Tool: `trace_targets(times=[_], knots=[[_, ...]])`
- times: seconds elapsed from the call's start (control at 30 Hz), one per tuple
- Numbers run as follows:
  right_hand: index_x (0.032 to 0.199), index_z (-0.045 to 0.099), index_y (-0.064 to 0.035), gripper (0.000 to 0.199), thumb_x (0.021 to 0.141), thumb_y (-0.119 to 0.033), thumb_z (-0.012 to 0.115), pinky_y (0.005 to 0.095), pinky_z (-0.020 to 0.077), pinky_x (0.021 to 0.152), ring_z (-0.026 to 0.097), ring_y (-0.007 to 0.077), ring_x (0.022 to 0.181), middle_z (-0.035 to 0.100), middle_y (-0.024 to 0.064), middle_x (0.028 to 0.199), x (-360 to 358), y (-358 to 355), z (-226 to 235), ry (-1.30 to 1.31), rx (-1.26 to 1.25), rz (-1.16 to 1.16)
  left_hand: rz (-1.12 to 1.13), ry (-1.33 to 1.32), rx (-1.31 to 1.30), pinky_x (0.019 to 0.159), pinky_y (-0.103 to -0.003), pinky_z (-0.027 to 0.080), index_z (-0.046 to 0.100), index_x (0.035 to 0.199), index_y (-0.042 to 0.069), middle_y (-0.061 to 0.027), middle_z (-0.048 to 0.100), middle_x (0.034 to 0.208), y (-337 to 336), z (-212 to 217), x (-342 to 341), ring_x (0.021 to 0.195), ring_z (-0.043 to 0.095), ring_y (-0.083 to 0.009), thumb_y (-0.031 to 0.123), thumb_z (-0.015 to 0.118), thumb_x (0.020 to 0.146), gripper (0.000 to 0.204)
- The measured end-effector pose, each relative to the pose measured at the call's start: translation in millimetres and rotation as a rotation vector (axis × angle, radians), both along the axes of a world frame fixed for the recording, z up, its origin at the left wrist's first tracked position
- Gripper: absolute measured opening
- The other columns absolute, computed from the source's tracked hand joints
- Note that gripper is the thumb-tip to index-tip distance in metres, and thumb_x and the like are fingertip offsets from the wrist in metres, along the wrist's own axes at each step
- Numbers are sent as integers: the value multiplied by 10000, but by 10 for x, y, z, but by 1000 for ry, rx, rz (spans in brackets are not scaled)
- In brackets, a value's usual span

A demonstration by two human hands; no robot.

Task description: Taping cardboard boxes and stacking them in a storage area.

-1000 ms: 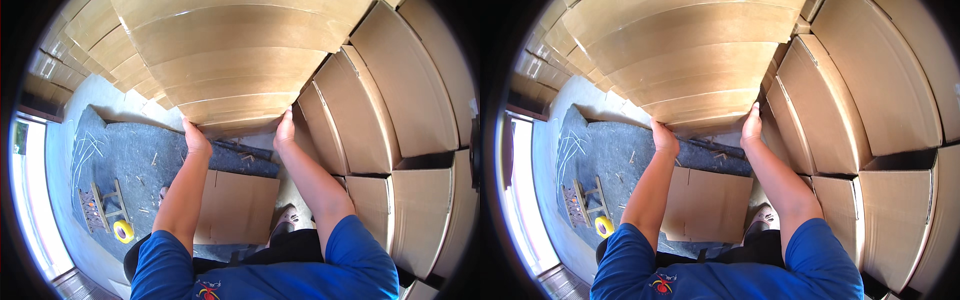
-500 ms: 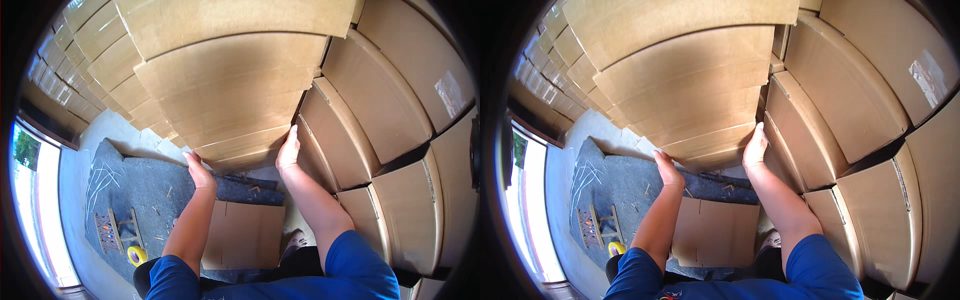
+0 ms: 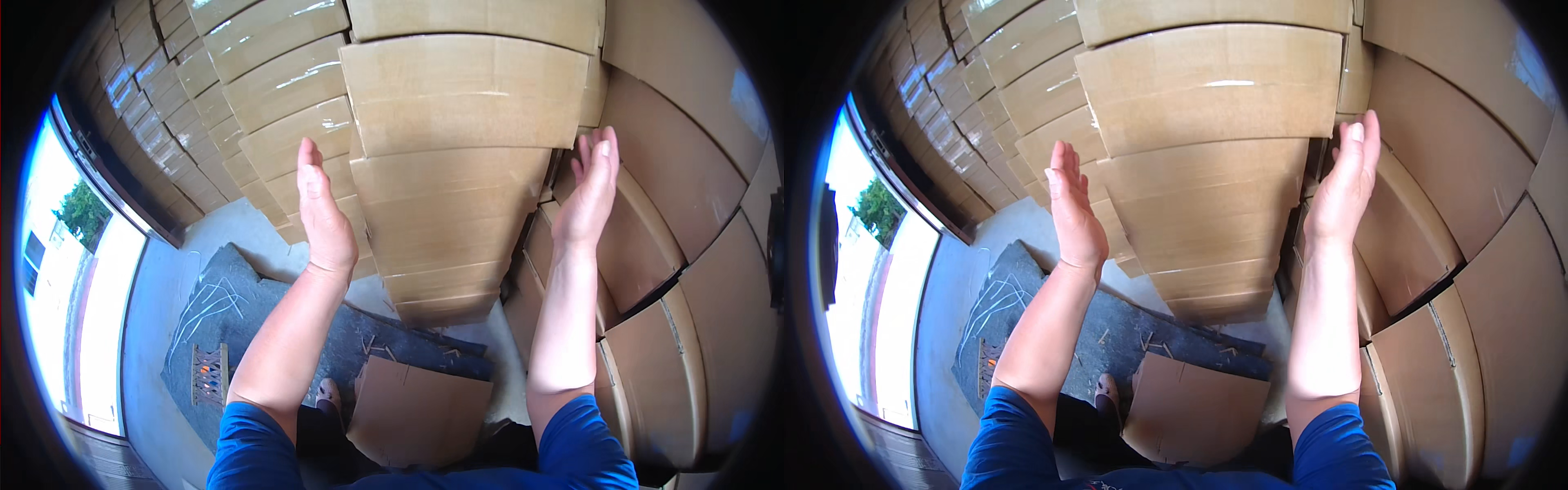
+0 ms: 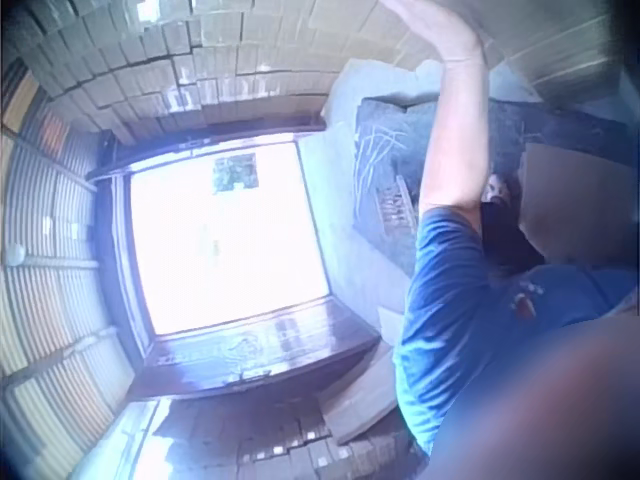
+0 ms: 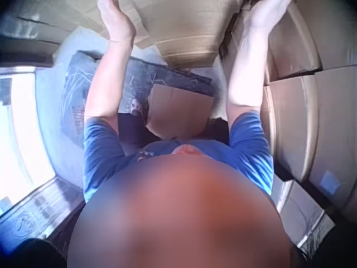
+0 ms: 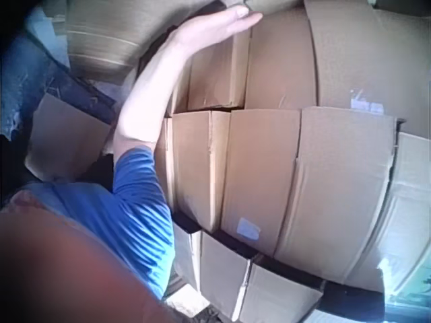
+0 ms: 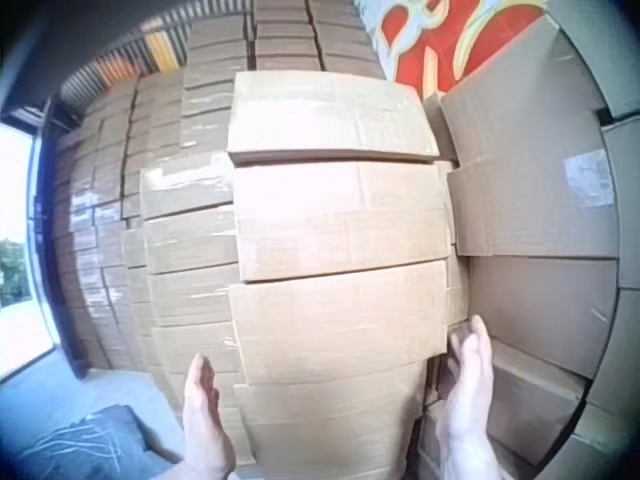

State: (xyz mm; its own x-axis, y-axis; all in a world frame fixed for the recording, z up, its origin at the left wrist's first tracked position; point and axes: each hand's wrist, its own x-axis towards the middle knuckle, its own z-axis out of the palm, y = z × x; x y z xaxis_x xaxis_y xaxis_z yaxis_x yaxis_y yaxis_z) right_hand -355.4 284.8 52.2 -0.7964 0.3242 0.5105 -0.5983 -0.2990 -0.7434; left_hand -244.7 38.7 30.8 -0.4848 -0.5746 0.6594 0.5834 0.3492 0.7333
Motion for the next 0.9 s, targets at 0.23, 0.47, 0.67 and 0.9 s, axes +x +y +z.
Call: trace_targets(times=[0.23,0.47,0.67,0.9], knots=[[1478,388,-9,576,1014,-329,503,339,333,1110,459,212,1325,504,147,1438,-178,-257,74,-38,141,148,-319,-122,98,1200,-365,162,194,1556,33,-141,274,1591,191,577,-76,1469,234,-248,582,317,1028,771],[1463,398,2,646,1013,-459,437,378,337,1114,452,286,1339,483,212,1439,-213,-173,358,-32,285,-125,-179,-76,88,1184,-346,206,220,1538,-1,-148,281,1582,1,586,-222,1454,270,-240,521,311,1047,723],[1480,354,25,701,1006,-484,443,385,317,1131,419,306,1375,436,223,1484,-417,-126,1006,123,293,-43,-214,-64,103,1050,-319,374,407,1448,-4,-142,546,1333,62,1261,-359,1195,499,-196,481,410,1042,632],[1422,409,41,673,943,-396,587,415,394,1069,504,341,1286,536,242,1362,-413,-222,1047,99,438,-116,-67,-194,16,1089,-328,335,495,1350,-30,-132,552,1325,38,1279,-367,1238,468,-192,470,454,1033,594]])
